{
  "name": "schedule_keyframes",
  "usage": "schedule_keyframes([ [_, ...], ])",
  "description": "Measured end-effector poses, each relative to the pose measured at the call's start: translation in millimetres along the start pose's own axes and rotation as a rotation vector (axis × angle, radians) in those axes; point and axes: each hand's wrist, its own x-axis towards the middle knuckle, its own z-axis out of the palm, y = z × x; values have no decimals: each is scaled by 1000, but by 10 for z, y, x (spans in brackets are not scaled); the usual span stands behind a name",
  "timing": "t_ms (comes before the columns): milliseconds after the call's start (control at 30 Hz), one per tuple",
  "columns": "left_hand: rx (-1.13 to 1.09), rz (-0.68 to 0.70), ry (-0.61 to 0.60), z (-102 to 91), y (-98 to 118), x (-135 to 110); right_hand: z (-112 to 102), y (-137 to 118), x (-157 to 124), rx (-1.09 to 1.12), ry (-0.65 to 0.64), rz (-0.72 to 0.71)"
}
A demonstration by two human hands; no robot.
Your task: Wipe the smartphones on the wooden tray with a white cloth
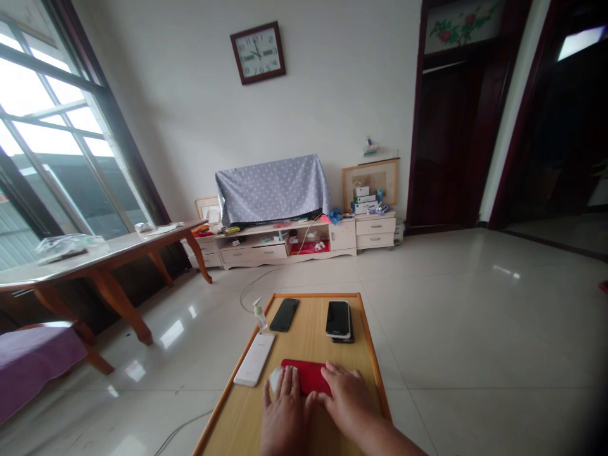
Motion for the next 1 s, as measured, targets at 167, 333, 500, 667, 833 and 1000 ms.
schedule_keyframes([
  [167, -95, 222, -24, 16, 135, -81, -8, 18, -8, 10, 1, -15],
  [333, -34, 33, 0, -90, 32, 39, 1, 19, -7, 7, 13, -14],
  [500, -60, 17, -55, -99, 97, 63, 2, 25, 4, 1, -1, -6],
  [667, -142, 211, -71, -76, 112, 20, -29, 12, -11, 17, -1, 1],
  [833, -41, -57, 6, -59, -12, 142, -64, -36, -40, 8, 23, -6],
  [1000, -119, 72, -74, -76, 100, 95, -35, -2, -14, 7, 17, -7],
])
